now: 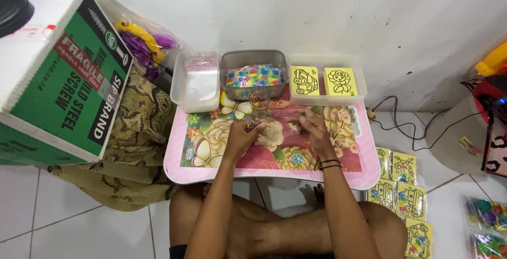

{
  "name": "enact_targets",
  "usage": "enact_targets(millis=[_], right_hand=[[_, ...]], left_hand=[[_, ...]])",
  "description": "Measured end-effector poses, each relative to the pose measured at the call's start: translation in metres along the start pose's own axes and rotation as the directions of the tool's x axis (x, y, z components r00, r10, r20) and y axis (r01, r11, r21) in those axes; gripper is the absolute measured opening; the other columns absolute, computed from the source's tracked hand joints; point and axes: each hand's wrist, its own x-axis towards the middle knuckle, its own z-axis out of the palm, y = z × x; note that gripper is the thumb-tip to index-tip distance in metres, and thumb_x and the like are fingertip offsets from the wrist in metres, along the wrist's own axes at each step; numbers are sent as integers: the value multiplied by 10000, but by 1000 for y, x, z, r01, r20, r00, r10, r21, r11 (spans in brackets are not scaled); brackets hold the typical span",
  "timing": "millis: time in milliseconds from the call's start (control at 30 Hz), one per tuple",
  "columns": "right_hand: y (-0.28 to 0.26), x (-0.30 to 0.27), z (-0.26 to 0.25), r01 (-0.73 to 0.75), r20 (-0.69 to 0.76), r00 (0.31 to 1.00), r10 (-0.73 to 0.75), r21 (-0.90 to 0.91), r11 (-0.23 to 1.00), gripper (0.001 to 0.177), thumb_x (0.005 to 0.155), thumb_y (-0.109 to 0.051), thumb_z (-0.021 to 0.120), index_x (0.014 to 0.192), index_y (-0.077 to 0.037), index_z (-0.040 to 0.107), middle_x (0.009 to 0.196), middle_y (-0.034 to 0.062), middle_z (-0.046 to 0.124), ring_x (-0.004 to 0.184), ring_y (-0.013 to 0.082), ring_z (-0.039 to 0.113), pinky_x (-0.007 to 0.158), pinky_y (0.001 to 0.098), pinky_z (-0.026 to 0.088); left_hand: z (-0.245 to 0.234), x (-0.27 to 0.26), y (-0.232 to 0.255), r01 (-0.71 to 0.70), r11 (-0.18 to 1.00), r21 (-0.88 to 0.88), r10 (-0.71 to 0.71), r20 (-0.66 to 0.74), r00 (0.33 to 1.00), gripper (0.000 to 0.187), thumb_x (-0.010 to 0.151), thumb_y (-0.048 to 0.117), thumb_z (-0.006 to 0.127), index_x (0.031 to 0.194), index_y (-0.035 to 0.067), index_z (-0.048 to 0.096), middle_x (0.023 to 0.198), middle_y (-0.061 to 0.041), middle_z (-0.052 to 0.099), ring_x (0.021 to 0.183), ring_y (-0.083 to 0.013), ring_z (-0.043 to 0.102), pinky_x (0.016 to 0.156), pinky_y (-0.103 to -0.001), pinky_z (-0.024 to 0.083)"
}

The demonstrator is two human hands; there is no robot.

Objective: The person packages sand art toy sets by placing small colored sand packets into plastic bags with design cards by hand.

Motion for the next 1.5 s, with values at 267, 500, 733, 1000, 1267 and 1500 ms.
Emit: enact_targets(millis=[267, 500, 733, 1000, 1267, 1500], right_hand=[[6, -2, -1, -185, 1, 983, 185, 69, 980, 435, 1027, -345, 524, 980, 38, 725, 865, 187, 708, 722, 214, 679, 610, 288, 509], [36, -3, -15, -281, -37, 957, 286, 110, 953, 766, 1027, -634, 341, 1139, 8, 743, 1046, 248, 763, 950, 355, 758, 808, 426, 603], [-11, -10, 7, -211, 31, 977, 212, -21, 977, 595, 1025, -429, 486, 909, 59, 805, 624, 142, 595, 632, 181, 591, 661, 258, 517], [54, -10, -30, -222, -10, 974, 228, 181, 958, 405, 1063, -224, 500, 932, 64, 752, 859, 223, 733, 791, 305, 726, 771, 446, 596], [55, -7, -25, -192, -186, 957, 222, 170, 967, 389, 1057, -260, 572, 839, 20, 733, 770, 149, 692, 703, 252, 710, 665, 354, 601], [55, -1, -24, -189, -155, 969, 195, 51, 981, 520, 1060, -348, 520, 860, 56, 780, 668, 172, 701, 573, 178, 664, 549, 271, 545]], left_hand=[[-1, -2, 12, -6, 1000, 0, 6, 87, 996, 340, 962, 299, 703, 701, 95, 782, 443, -69, 598, 399, -110, 551, 495, -235, 442], [1, 4, -10, 65, 993, -95, -55, 98, 994, 281, 1032, 235, 602, 902, 54, 773, 736, -106, 764, 481, -105, 638, 526, -229, 501], [0, 0, 5, 47, 994, -94, -48, -7, 999, 376, 1037, 275, 612, 772, 61, 770, 568, -46, 664, 525, -82, 558, 559, -231, 478], [0, -9, 38, 25, 999, -24, -26, -23, 999, 526, 1042, 271, 614, 543, 112, 571, 453, 20, 444, 472, -82, 369, 522, -255, 353], [-1, -4, 30, 10, 1000, 30, -10, -1, 1000, 565, 1040, 319, 618, 517, 142, 498, 446, 29, 370, 465, -80, 303, 510, -275, 301], [-1, -10, 60, 22, 999, 48, -23, 9, 1000, 568, 1043, 298, 608, 519, 159, 438, 464, 56, 324, 494, -89, 255, 530, -278, 279]])
